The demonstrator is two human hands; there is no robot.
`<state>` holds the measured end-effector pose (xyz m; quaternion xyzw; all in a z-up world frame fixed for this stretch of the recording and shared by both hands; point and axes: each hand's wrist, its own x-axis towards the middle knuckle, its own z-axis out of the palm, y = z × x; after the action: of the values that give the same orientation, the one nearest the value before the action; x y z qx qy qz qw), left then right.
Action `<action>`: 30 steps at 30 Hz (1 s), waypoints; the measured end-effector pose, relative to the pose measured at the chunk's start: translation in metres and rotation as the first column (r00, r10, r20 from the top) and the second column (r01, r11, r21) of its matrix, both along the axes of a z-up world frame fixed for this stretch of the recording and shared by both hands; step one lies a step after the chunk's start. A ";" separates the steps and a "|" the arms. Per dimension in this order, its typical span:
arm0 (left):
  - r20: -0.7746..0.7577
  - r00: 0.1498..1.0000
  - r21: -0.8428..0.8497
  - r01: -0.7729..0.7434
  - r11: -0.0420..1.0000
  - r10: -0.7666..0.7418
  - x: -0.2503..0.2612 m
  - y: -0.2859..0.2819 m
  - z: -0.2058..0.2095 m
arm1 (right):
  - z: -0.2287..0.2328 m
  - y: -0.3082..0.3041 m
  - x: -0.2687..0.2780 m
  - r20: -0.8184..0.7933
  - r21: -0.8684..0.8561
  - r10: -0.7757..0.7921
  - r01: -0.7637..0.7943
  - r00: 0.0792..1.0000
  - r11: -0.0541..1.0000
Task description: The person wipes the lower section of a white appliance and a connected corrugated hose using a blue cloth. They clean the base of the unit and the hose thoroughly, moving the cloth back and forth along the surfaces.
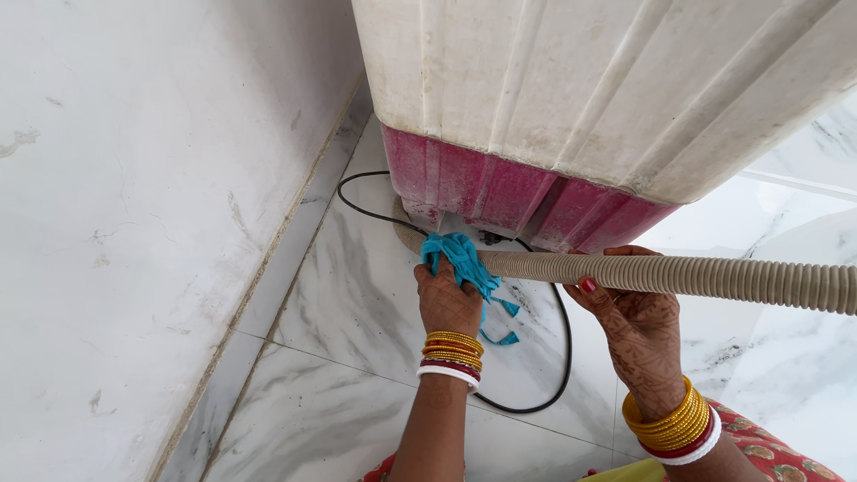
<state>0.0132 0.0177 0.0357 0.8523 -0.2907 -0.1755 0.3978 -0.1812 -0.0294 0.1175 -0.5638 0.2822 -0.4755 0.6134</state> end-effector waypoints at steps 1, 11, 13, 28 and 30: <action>-0.004 0.999 -0.025 0.042 0.999 -0.042 -0.003 -0.001 0.006 | 0.000 0.000 0.000 -0.001 0.003 -0.005 0.005 1.000 1.000; 0.073 0.939 -0.284 0.343 0.896 -0.336 -0.057 0.013 0.100 | 0.002 -0.011 -0.009 -0.024 0.017 -0.028 0.028 0.999 0.999; 0.079 0.936 -0.318 0.350 0.881 -0.343 -0.059 0.014 0.106 | 0.008 -0.011 -0.012 0.023 0.039 -0.004 0.003 1.000 0.999; 0.033 0.989 -0.087 0.150 0.985 -0.147 -0.013 0.006 0.006 | 0.065 0.001 -0.049 0.091 -0.100 -0.056 0.065 0.994 0.993; 0.040 0.975 -0.197 0.224 0.954 -0.221 -0.032 0.005 0.026 | 0.060 0.000 -0.051 0.112 -0.133 -0.050 0.065 0.992 0.989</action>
<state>-0.0184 0.0223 0.0614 0.7714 -0.4044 -0.1814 0.4566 -0.2318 -0.0292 0.1770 -0.5695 0.2315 -0.5410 0.5739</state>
